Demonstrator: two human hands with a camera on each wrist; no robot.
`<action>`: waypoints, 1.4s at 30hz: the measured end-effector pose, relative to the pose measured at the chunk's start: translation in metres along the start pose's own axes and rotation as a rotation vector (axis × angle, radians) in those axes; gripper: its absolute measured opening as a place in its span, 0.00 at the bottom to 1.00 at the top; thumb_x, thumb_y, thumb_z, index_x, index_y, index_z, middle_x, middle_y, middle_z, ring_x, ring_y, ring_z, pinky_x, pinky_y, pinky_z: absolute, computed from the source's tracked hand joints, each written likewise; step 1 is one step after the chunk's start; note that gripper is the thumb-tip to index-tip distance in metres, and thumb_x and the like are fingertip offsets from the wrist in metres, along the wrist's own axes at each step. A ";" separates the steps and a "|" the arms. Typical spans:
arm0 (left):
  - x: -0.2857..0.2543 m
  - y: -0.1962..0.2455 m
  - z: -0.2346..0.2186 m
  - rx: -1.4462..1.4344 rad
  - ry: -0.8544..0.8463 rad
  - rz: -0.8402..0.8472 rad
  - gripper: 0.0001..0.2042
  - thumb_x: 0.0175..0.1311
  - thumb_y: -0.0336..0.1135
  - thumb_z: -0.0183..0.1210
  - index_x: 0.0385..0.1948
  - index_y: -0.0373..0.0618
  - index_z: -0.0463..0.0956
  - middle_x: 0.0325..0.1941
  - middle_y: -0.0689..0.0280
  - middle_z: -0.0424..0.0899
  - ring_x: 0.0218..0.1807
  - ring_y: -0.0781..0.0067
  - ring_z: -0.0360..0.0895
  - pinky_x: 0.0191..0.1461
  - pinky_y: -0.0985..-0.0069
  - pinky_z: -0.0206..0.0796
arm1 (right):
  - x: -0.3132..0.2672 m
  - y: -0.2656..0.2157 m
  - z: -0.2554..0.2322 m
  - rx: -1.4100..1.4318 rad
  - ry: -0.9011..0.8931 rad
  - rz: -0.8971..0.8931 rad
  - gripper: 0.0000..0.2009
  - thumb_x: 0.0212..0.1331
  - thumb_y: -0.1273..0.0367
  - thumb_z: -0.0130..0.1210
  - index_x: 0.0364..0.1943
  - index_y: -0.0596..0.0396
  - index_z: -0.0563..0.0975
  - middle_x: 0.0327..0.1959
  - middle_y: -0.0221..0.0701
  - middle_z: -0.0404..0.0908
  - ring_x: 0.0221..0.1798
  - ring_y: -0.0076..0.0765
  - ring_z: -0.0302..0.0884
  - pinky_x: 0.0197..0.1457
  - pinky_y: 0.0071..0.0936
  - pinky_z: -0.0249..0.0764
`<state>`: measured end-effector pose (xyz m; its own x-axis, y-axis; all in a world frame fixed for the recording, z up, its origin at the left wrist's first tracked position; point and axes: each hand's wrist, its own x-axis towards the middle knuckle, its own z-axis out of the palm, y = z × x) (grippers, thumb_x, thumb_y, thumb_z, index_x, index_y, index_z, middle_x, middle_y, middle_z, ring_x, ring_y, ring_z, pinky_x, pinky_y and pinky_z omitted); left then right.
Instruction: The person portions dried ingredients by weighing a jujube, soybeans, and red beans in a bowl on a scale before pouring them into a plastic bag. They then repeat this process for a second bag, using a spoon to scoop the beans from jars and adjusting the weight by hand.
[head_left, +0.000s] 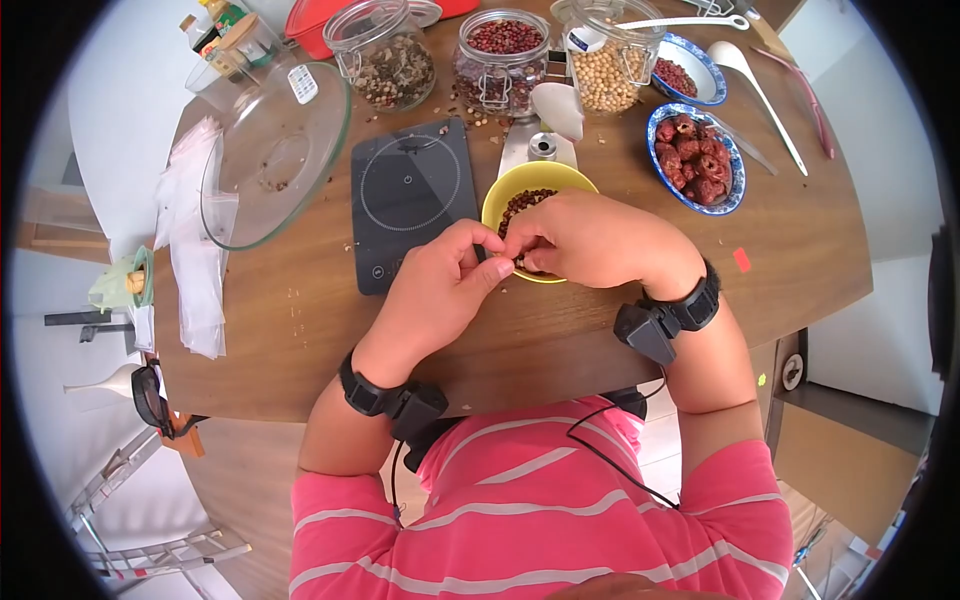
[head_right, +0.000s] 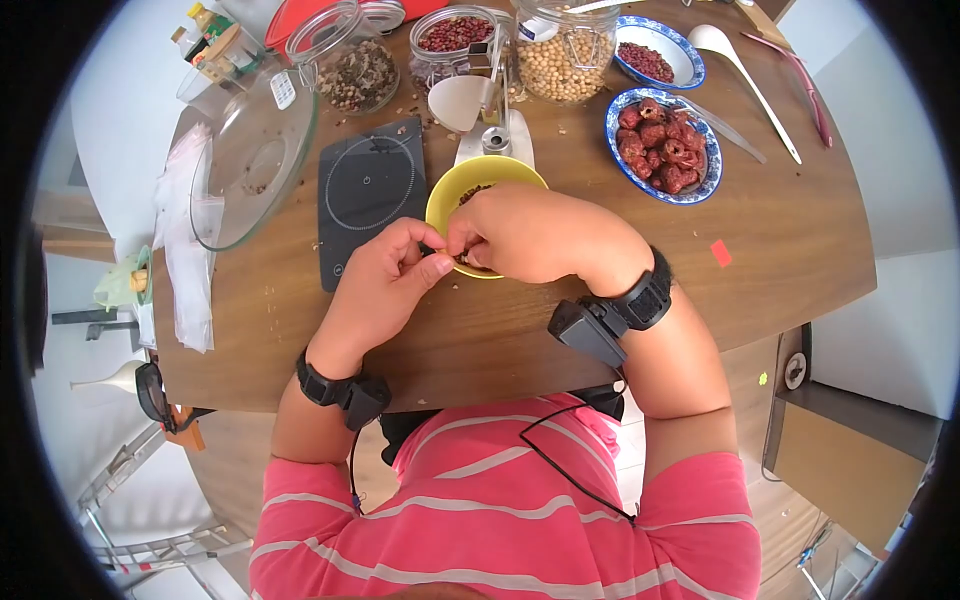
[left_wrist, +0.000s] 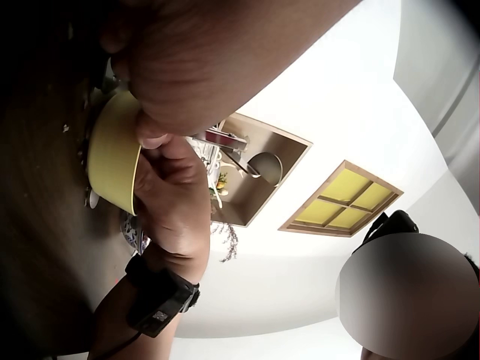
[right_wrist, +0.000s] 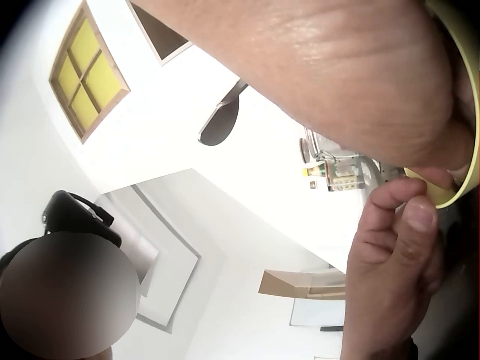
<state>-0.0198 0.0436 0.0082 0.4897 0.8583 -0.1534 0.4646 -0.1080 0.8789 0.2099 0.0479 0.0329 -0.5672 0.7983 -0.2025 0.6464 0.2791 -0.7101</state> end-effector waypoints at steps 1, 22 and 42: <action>0.000 0.000 0.000 0.004 0.001 0.001 0.10 0.70 0.35 0.67 0.46 0.42 0.79 0.21 0.69 0.75 0.24 0.79 0.68 0.32 0.75 0.63 | 0.000 0.001 0.000 0.000 -0.001 0.000 0.10 0.65 0.72 0.59 0.48 0.51 0.86 0.37 0.40 0.87 0.40 0.49 0.84 0.45 0.40 0.76; 0.000 0.000 0.000 0.050 0.021 0.025 0.10 0.70 0.36 0.67 0.46 0.43 0.79 0.20 0.67 0.75 0.23 0.77 0.69 0.31 0.73 0.63 | -0.004 0.000 0.001 0.003 0.105 -0.017 0.08 0.65 0.72 0.60 0.46 0.52 0.86 0.36 0.40 0.87 0.39 0.47 0.84 0.46 0.38 0.78; 0.000 -0.006 -0.020 -0.858 -0.294 -0.272 0.21 0.84 0.55 0.46 0.42 0.46 0.73 0.25 0.76 0.63 0.21 0.87 0.52 0.23 0.85 0.46 | -0.008 0.003 -0.013 0.406 0.230 0.042 0.10 0.70 0.76 0.56 0.51 0.60 0.84 0.41 0.37 0.89 0.41 0.36 0.89 0.46 0.32 0.84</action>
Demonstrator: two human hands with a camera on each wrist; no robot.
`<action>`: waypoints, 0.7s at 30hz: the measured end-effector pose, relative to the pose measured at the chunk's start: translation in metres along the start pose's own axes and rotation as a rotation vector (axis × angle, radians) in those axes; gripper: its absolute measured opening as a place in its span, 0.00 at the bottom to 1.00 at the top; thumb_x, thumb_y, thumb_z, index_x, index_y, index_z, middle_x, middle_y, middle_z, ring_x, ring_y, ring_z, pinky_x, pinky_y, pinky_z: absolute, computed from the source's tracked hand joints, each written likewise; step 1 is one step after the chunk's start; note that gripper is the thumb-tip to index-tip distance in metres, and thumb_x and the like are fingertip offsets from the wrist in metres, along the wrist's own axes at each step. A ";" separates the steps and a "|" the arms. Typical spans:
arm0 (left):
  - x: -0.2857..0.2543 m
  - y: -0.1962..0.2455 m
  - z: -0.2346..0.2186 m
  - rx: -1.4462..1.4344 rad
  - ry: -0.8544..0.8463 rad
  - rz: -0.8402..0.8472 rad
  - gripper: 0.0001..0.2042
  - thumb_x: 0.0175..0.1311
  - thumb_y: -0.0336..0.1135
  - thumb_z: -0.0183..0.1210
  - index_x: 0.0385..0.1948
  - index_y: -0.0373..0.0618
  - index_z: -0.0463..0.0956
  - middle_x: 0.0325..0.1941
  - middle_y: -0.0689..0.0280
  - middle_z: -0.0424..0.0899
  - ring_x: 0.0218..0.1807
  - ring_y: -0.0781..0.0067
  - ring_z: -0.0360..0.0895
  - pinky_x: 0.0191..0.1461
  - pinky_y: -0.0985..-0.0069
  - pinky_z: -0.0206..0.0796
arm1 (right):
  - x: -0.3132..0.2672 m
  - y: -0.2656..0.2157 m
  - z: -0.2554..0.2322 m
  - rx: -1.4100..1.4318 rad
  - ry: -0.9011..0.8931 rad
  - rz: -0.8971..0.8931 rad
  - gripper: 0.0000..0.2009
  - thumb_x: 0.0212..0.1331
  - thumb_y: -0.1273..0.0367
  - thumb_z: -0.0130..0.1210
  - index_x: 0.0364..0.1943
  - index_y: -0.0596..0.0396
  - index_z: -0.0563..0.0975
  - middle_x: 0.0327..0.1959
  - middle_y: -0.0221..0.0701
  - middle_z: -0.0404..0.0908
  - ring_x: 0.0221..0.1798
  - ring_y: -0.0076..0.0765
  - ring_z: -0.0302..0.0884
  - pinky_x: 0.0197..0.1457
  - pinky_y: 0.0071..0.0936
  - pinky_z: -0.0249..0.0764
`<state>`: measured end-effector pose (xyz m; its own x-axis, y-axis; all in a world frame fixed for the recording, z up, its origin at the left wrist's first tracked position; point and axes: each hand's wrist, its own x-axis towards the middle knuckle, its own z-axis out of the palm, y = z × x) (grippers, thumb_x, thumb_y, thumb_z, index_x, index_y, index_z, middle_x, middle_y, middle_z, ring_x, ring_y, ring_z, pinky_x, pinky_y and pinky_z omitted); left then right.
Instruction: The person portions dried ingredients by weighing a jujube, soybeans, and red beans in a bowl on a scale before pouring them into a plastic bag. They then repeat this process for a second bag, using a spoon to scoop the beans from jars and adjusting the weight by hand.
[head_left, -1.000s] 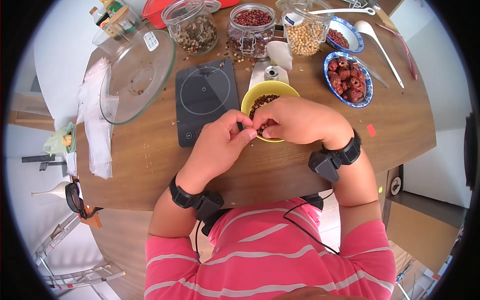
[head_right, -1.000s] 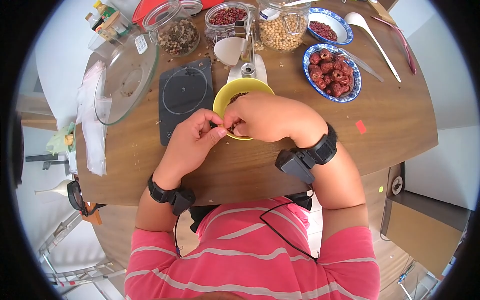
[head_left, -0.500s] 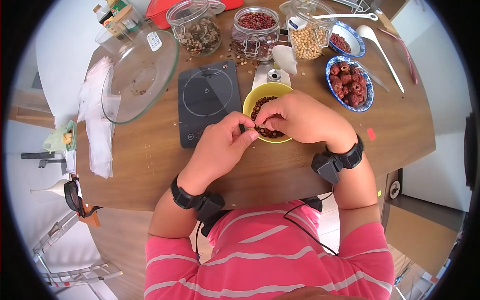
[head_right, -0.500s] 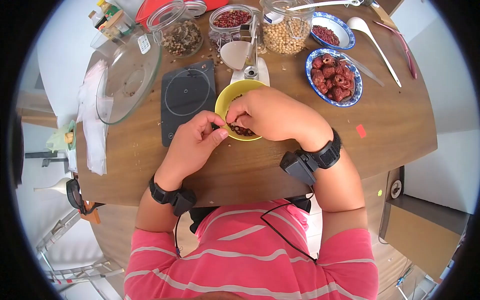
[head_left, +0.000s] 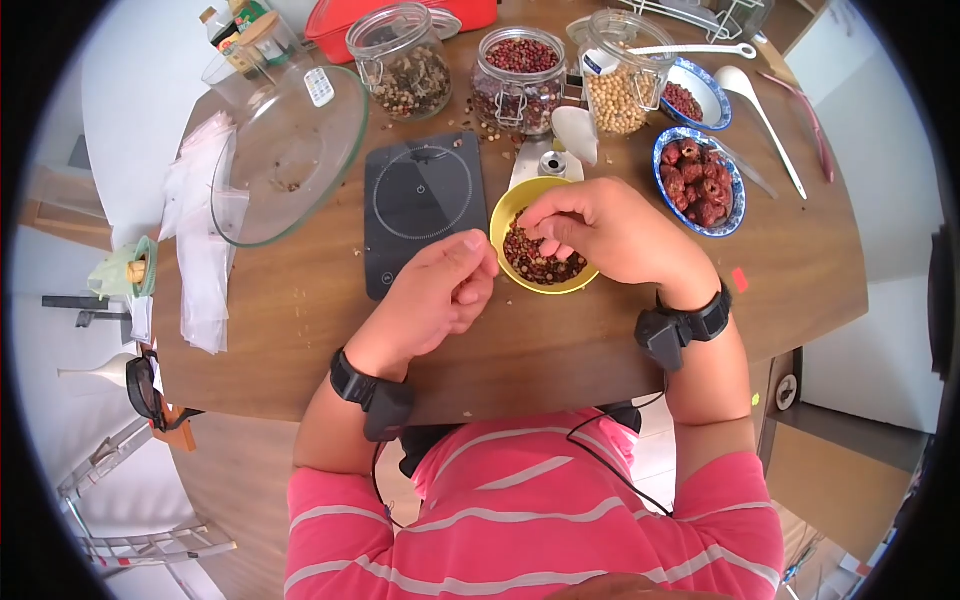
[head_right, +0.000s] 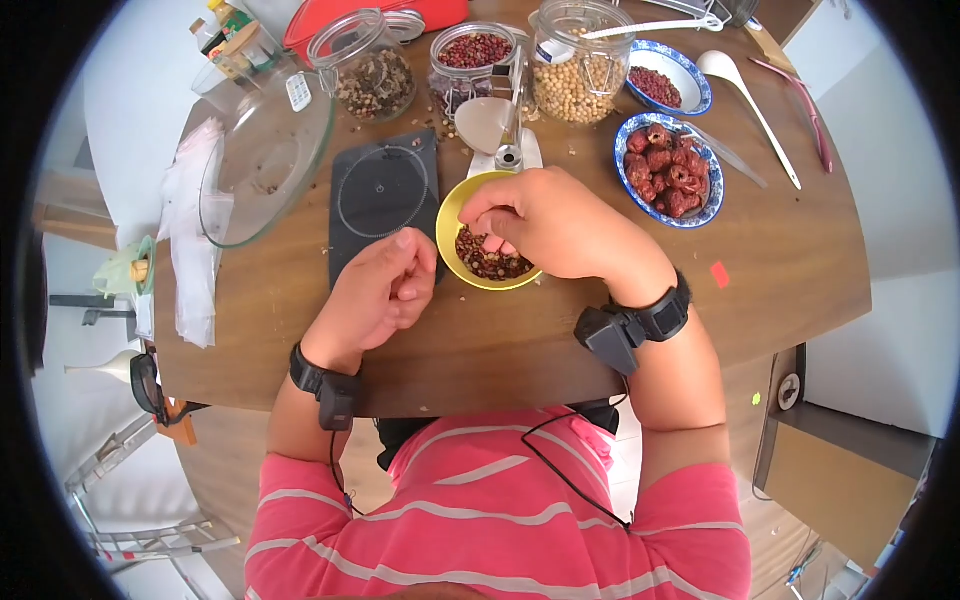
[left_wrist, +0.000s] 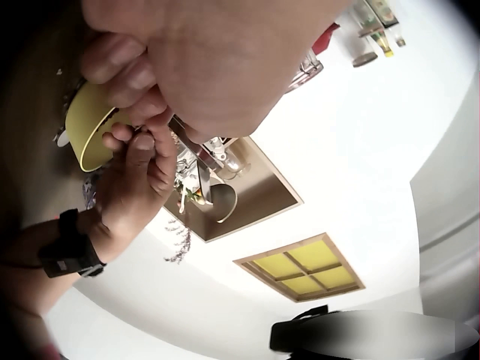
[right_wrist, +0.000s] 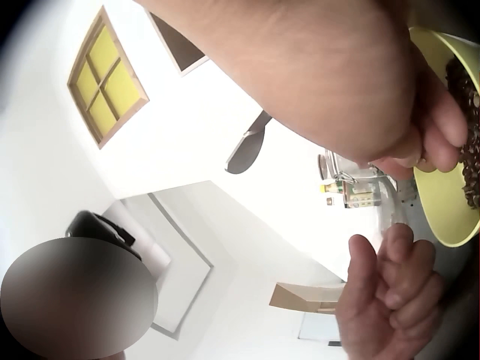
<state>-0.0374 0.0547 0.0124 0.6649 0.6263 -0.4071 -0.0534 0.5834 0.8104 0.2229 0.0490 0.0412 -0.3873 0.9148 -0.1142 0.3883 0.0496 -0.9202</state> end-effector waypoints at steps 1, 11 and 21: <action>-0.001 0.000 0.000 -0.075 -0.049 -0.045 0.24 0.84 0.60 0.41 0.40 0.46 0.72 0.25 0.76 0.62 0.20 0.87 0.50 0.21 0.84 0.44 | 0.001 0.003 -0.001 -0.006 -0.001 -0.006 0.10 0.70 0.76 0.56 0.51 0.60 0.84 0.41 0.37 0.89 0.41 0.36 0.89 0.46 0.32 0.84; 0.003 -0.007 0.006 -0.056 -0.207 -0.140 0.27 0.83 0.63 0.39 0.41 0.48 0.74 0.25 0.75 0.64 0.19 0.88 0.51 0.20 0.85 0.42 | 0.008 0.011 -0.009 0.579 -0.083 0.134 0.13 0.76 0.76 0.47 0.57 0.66 0.80 0.50 0.40 0.85 0.51 0.37 0.87 0.57 0.33 0.86; 0.004 -0.007 0.004 -0.017 -0.171 -0.125 0.26 0.83 0.63 0.40 0.41 0.49 0.74 0.25 0.75 0.64 0.19 0.88 0.51 0.20 0.85 0.43 | 0.008 0.008 0.000 0.455 -0.033 0.069 0.13 0.71 0.80 0.55 0.57 0.67 0.80 0.50 0.39 0.87 0.52 0.31 0.87 0.56 0.29 0.85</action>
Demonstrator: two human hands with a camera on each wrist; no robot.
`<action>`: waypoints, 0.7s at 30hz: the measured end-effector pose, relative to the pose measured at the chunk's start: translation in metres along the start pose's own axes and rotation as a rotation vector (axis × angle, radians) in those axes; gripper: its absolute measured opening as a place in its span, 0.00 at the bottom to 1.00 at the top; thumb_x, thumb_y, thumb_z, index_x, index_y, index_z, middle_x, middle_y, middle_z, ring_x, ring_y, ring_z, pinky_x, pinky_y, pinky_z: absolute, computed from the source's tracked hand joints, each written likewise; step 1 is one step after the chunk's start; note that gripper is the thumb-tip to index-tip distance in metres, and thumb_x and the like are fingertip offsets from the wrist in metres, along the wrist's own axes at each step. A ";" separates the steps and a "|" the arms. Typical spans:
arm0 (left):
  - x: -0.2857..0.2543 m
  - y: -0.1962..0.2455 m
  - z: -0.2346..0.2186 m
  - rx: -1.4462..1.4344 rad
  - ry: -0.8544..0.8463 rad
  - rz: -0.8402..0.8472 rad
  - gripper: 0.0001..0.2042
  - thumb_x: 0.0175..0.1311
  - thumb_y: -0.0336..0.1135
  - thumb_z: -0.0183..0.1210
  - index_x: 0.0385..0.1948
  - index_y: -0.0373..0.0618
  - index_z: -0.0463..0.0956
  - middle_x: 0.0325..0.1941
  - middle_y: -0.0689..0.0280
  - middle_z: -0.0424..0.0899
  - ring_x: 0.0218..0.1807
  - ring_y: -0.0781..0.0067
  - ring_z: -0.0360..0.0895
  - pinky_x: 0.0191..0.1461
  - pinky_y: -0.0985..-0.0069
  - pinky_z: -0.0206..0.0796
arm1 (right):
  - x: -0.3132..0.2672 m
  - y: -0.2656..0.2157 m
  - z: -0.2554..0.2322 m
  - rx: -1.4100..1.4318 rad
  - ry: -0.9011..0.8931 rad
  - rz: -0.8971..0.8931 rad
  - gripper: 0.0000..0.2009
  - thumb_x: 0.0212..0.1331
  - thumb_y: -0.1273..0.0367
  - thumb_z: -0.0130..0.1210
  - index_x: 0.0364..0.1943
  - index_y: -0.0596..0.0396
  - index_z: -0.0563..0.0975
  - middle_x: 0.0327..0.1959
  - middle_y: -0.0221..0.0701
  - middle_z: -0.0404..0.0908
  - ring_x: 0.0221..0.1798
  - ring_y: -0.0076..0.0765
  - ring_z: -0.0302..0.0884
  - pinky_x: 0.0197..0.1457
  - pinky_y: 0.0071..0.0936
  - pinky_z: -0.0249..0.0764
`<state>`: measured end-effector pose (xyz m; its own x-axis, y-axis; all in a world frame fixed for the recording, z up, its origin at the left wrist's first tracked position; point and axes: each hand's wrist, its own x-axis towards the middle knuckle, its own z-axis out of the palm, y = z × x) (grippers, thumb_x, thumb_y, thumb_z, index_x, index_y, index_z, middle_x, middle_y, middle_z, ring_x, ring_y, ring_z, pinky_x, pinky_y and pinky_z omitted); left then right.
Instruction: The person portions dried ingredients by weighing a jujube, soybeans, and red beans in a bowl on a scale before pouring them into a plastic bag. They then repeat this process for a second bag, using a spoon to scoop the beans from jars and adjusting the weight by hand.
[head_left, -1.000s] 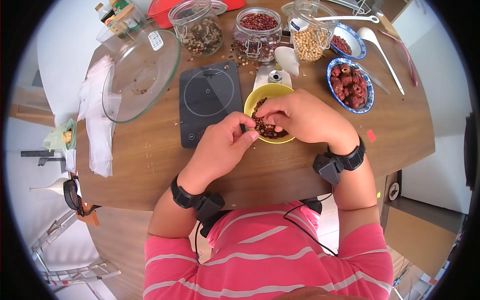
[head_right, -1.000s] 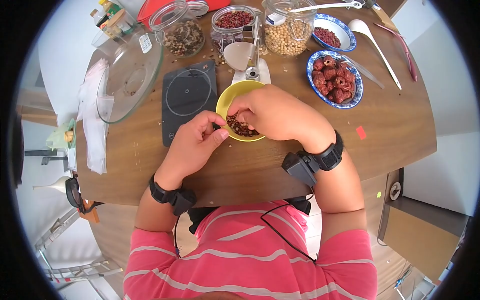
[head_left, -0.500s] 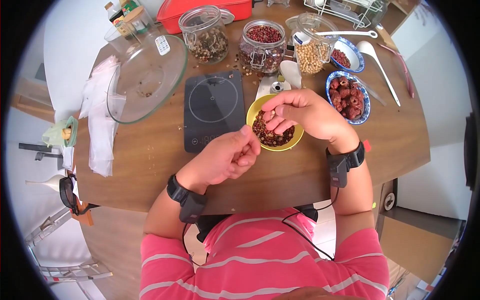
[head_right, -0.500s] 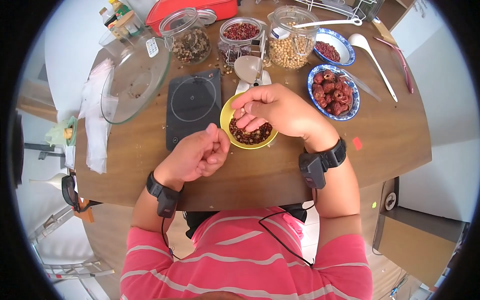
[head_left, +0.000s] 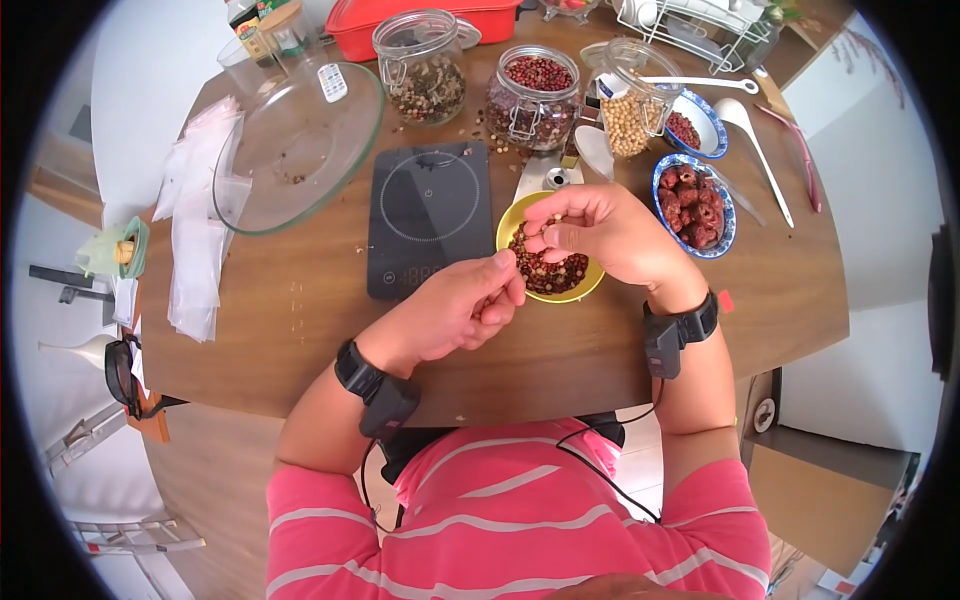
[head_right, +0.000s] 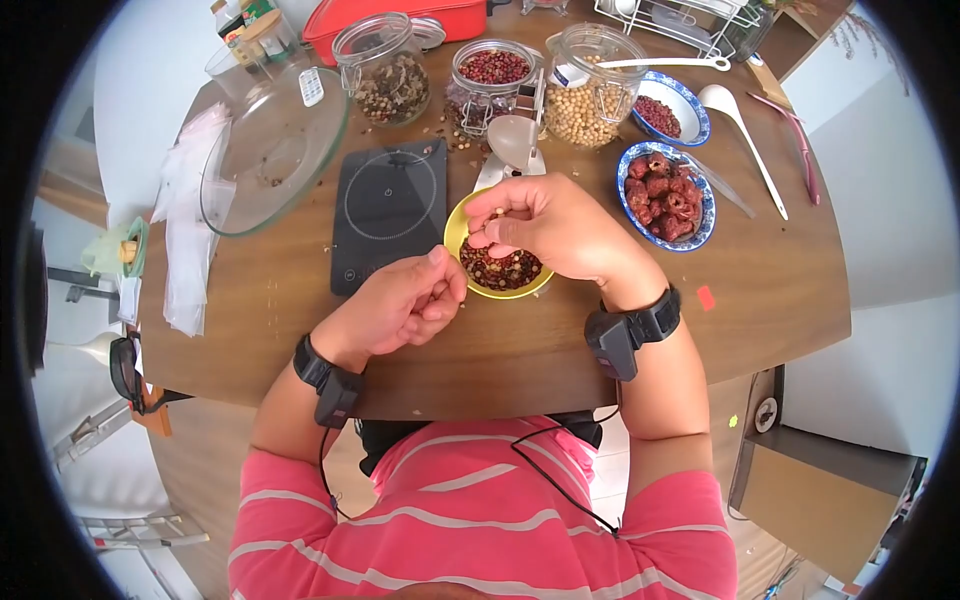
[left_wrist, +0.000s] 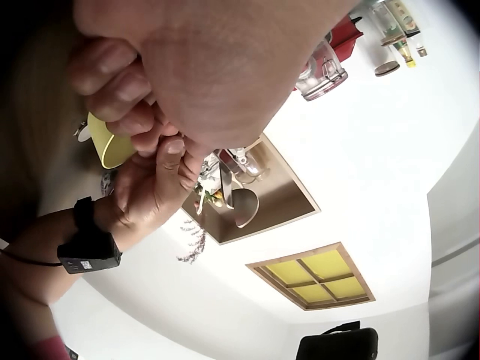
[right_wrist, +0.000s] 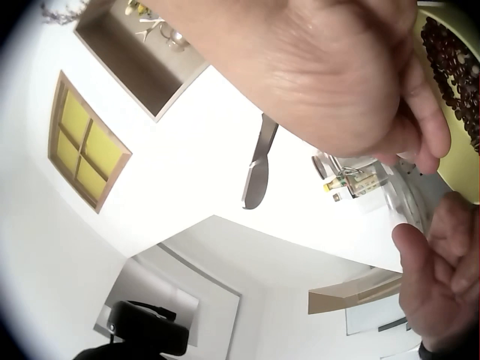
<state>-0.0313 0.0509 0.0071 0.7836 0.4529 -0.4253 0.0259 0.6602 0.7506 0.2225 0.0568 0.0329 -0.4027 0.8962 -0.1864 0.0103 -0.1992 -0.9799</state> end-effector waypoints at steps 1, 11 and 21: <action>0.000 0.000 0.000 0.006 0.001 0.005 0.26 0.83 0.62 0.40 0.41 0.48 0.74 0.25 0.75 0.64 0.19 0.87 0.51 0.20 0.85 0.43 | 0.000 -0.001 0.001 0.000 -0.001 0.000 0.13 0.71 0.80 0.55 0.57 0.67 0.80 0.50 0.39 0.87 0.52 0.31 0.87 0.56 0.29 0.85; -0.002 0.001 0.000 -0.029 -0.021 -0.016 0.26 0.83 0.62 0.41 0.40 0.47 0.74 0.25 0.75 0.64 0.20 0.88 0.51 0.20 0.85 0.42 | -0.004 -0.005 0.006 -0.407 0.209 -0.022 0.11 0.73 0.70 0.58 0.53 0.58 0.86 0.40 0.32 0.91 0.27 0.21 0.85 0.32 0.21 0.78; 0.002 -0.004 0.000 0.014 -0.126 -0.073 0.28 0.83 0.63 0.40 0.40 0.46 0.74 0.24 0.76 0.64 0.20 0.88 0.51 0.20 0.85 0.42 | -0.005 -0.009 0.004 -0.325 0.180 -0.024 0.11 0.73 0.71 0.59 0.52 0.58 0.86 0.42 0.30 0.91 0.26 0.19 0.82 0.32 0.20 0.78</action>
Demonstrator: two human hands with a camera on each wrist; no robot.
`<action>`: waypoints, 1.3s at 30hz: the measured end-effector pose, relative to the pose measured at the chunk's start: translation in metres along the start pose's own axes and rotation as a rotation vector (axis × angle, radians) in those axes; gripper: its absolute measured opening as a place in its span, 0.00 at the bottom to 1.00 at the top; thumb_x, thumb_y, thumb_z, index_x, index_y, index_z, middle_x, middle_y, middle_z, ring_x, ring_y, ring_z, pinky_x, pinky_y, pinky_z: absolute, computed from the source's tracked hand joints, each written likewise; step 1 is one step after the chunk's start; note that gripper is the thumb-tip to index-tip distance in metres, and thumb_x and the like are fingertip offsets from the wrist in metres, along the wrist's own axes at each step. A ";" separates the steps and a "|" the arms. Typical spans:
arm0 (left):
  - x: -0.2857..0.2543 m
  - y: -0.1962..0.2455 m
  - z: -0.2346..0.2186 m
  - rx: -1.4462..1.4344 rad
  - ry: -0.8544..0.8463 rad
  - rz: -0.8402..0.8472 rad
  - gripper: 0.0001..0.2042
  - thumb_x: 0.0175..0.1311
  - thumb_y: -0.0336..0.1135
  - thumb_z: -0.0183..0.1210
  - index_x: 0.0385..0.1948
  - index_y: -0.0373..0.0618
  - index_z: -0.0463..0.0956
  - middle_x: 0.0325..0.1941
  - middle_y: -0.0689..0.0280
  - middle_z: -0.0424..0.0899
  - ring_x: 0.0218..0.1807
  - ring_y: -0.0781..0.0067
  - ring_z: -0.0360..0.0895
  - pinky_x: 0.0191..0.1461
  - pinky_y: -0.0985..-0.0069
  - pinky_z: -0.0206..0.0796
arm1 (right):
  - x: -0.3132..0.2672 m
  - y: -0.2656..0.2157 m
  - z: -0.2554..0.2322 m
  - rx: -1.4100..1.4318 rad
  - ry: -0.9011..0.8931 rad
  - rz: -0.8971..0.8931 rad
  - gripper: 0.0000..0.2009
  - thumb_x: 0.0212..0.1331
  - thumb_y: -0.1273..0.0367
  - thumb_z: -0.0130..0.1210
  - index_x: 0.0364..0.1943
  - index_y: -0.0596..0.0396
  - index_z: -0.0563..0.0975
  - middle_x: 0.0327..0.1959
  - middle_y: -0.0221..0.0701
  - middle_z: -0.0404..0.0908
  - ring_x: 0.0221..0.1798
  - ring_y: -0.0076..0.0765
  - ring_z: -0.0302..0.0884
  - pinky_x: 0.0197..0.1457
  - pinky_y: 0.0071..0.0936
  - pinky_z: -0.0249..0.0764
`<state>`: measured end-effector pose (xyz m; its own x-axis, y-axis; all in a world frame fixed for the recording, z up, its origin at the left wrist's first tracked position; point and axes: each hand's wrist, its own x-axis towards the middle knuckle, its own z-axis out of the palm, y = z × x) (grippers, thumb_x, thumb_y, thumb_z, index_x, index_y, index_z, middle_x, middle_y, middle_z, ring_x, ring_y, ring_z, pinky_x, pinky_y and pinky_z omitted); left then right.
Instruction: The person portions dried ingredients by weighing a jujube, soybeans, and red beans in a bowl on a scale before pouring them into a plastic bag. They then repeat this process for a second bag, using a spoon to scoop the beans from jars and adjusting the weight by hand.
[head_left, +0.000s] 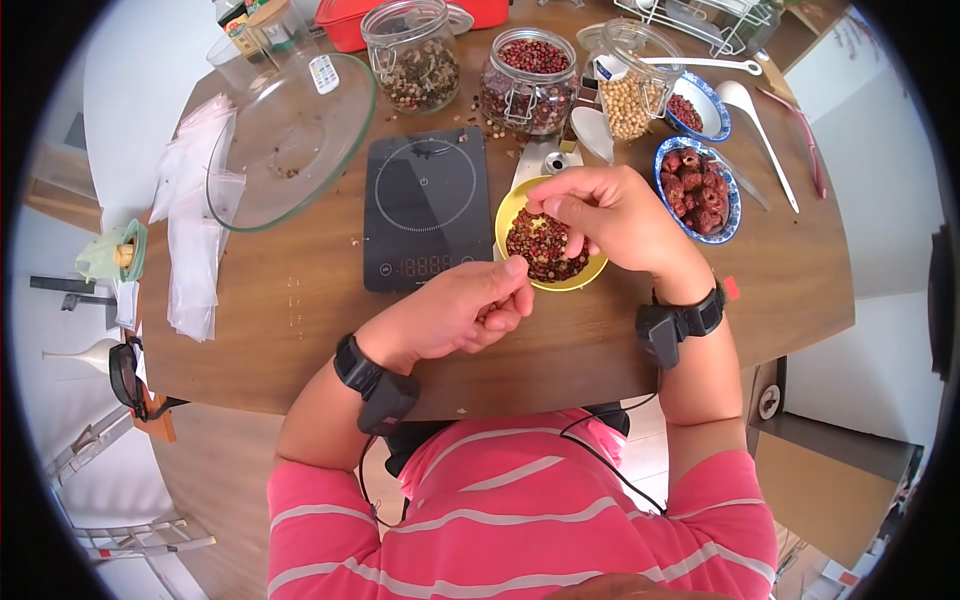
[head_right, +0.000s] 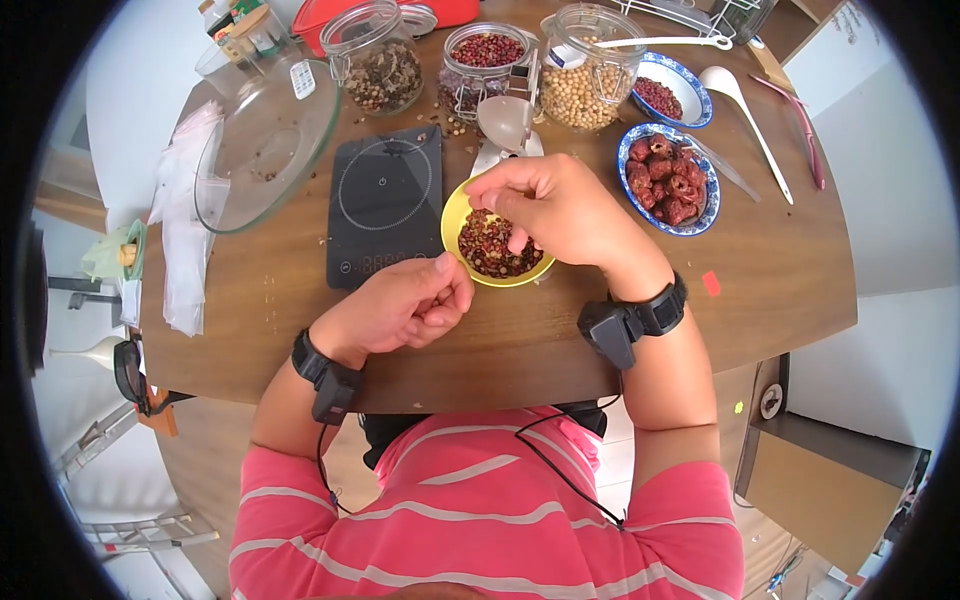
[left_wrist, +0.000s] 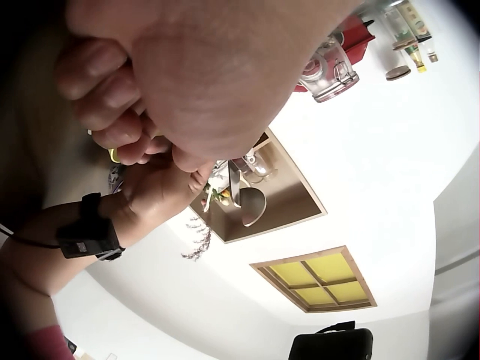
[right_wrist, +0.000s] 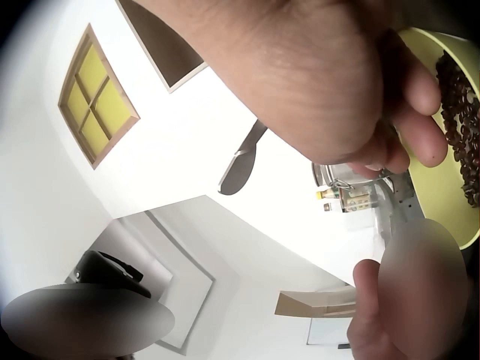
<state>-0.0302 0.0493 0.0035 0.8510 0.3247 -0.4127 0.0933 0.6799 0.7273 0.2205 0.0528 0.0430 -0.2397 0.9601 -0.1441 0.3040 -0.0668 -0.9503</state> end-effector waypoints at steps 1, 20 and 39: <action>0.000 0.000 0.001 0.000 0.001 -0.014 0.28 0.83 0.64 0.39 0.40 0.46 0.74 0.24 0.76 0.64 0.20 0.88 0.51 0.20 0.85 0.42 | 0.000 -0.002 0.000 0.039 -0.001 0.022 0.11 0.73 0.71 0.58 0.53 0.58 0.85 0.43 0.30 0.91 0.28 0.18 0.82 0.32 0.20 0.78; 0.003 -0.003 -0.004 -0.293 -0.045 0.078 0.33 0.79 0.72 0.35 0.39 0.50 0.76 0.27 0.72 0.71 0.17 0.87 0.52 0.18 0.85 0.41 | -0.023 -0.022 0.023 -0.331 0.016 -0.509 0.09 0.58 0.77 0.66 0.43 0.54 0.86 0.38 0.35 0.88 0.41 0.46 0.87 0.44 0.37 0.81; 0.014 -0.005 0.010 0.406 0.096 -0.078 0.15 0.82 0.46 0.52 0.37 0.45 0.73 0.28 0.77 0.68 0.29 0.86 0.61 0.32 0.81 0.57 | -0.001 0.015 0.032 -0.787 -0.136 -0.194 0.06 0.58 0.72 0.62 0.38 0.55 0.85 0.41 0.38 0.85 0.47 0.51 0.83 0.51 0.45 0.78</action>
<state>-0.0133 0.0437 -0.0008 0.7831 0.3554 -0.5103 0.3676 0.3973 0.8408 0.1953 0.0423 0.0197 -0.4486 0.8904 -0.0774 0.7915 0.3556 -0.4971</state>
